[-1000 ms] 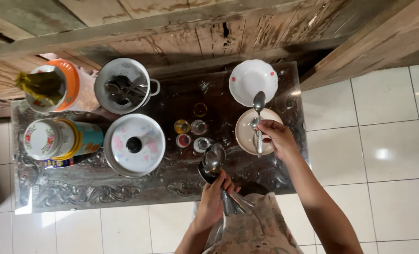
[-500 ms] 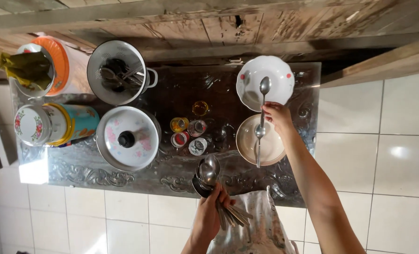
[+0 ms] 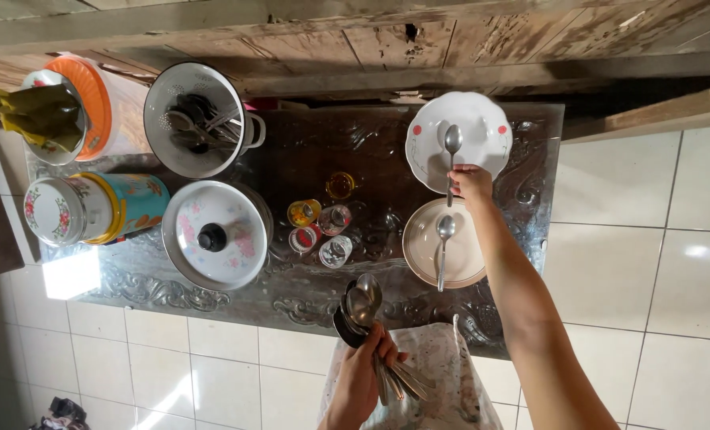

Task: Arranging plates, bowls, spoons, and glasses on a dining table.

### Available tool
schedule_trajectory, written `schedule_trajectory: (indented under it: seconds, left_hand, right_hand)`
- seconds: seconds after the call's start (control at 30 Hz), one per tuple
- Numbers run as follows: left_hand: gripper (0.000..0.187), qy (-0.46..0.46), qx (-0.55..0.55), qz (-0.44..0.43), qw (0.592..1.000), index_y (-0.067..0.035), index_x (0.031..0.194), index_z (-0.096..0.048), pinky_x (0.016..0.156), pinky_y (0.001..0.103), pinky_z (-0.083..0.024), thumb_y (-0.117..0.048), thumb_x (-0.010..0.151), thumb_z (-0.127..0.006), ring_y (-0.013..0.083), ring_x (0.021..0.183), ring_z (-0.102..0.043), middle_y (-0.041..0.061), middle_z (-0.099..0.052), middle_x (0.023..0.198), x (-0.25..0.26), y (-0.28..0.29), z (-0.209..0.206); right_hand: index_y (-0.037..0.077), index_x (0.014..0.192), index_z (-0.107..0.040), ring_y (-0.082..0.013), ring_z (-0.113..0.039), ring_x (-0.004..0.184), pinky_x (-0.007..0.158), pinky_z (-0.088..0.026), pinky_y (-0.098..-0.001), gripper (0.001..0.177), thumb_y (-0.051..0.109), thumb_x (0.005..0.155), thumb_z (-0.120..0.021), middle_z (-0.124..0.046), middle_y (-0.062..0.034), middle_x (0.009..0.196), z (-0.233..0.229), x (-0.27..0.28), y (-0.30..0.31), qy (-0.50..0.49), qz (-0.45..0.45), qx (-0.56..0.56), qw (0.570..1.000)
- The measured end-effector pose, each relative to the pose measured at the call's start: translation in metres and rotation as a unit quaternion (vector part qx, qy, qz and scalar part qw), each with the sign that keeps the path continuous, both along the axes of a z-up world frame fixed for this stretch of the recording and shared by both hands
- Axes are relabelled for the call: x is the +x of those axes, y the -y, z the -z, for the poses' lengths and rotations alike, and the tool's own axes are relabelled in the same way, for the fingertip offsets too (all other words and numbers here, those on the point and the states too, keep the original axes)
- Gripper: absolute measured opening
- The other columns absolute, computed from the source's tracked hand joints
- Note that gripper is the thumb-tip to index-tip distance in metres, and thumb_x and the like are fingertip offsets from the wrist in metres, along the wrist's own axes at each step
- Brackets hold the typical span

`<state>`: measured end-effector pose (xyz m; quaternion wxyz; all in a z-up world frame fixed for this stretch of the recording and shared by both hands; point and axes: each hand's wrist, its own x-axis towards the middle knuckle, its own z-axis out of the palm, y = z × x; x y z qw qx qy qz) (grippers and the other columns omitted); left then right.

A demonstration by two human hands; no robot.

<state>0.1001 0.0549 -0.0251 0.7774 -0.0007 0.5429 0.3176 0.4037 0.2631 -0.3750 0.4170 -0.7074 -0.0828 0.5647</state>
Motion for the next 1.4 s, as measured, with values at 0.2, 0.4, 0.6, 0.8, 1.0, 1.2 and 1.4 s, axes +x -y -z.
schedule_trajectory:
  seconds: [0.2,0.4,0.6,0.8,1.0,1.2,1.4]
  left_hand:
    - [0.023,-0.014,-0.006,-0.007,1.000,-0.008,0.090,-0.053,0.078,0.042,-0.054,-0.026,0.105,-0.052,0.0139,0.065,-0.049,0.000,-0.044,0.073,-0.002,0.000,0.001]
    - [0.024,-0.012,-0.016,-0.013,1.000,-0.009,0.088,-0.052,0.078,0.042,-0.055,-0.027,0.105,-0.053,0.0141,0.064,-0.049,0.000,-0.044,0.072,-0.003,-0.002,0.004]
    - [0.025,-0.003,-0.008,-0.009,1.000,-0.009,0.087,-0.051,0.079,0.042,-0.055,-0.027,0.106,-0.051,0.0140,0.065,-0.048,0.000,-0.044,0.073,-0.008,0.003,0.009]
    - [0.024,-0.011,-0.022,-0.002,1.000,-0.009,0.089,-0.052,0.078,0.042,-0.054,-0.026,0.106,-0.050,0.0147,0.066,-0.049,0.000,-0.043,0.073,-0.009,-0.001,0.005]
    - [0.025,0.008,-0.002,0.010,1.000,-0.008,0.089,-0.052,0.080,0.043,-0.055,-0.026,0.106,-0.050,0.0150,0.066,-0.049,0.000,-0.043,0.072,-0.013,0.002,0.004]
    - [0.019,0.073,0.054,0.028,0.995,-0.008,0.094,-0.054,0.083,0.044,-0.055,-0.025,0.104,-0.053,0.0175,0.068,-0.053,0.001,-0.046,0.073,-0.020,0.001,-0.002]
    - [0.018,0.137,0.140,0.072,0.978,-0.006,0.108,-0.059,0.090,0.045,-0.055,-0.021,0.099,-0.053,0.0200,0.084,-0.061,0.004,-0.060,0.086,-0.034,0.002,-0.037]
  right_hand:
    - [0.004,0.102,-0.073,-0.0124,-0.069,0.075,0.060,-0.057,-0.0271,0.014,0.003,0.088,-0.076,-0.076,-0.0069,0.092,0.017,0.002,-0.010,0.025,0.001,0.016,1.000]
    - [0.004,0.100,-0.075,-0.0139,-0.073,0.077,0.060,-0.060,-0.0275,0.012,0.000,0.088,-0.074,-0.077,-0.0073,0.092,0.001,0.001,-0.020,0.073,0.002,-0.011,0.997]
    - [0.004,0.099,-0.075,-0.0137,-0.073,0.076,0.058,-0.061,-0.0269,0.012,-0.001,0.088,-0.074,-0.077,-0.0086,0.092,0.000,0.000,-0.020,0.113,-0.005,-0.020,0.993]
    - [0.004,0.101,-0.075,-0.0147,-0.074,0.078,0.059,-0.061,-0.0264,0.013,0.002,0.088,-0.076,-0.077,-0.0081,0.095,-0.039,0.000,-0.020,0.175,-0.030,-0.049,0.983]
    - [0.004,0.110,-0.072,-0.0135,-0.073,0.086,0.065,-0.059,-0.0247,0.019,0.009,0.092,-0.076,-0.078,-0.0082,0.105,-0.097,-0.017,0.015,0.139,-0.032,0.094,0.985]
    - [0.008,0.120,-0.068,-0.0109,-0.068,0.107,0.083,-0.054,-0.0276,0.029,0.021,0.094,-0.071,-0.075,-0.0030,0.115,-0.263,-0.072,0.098,-0.021,-0.107,0.185,0.977]
    - [0.005,0.116,-0.072,-0.0153,-0.066,0.086,0.075,-0.053,-0.0285,0.028,0.018,0.092,-0.074,-0.073,-0.0045,0.098,-0.370,-0.133,0.190,0.013,-0.205,0.192,0.960]
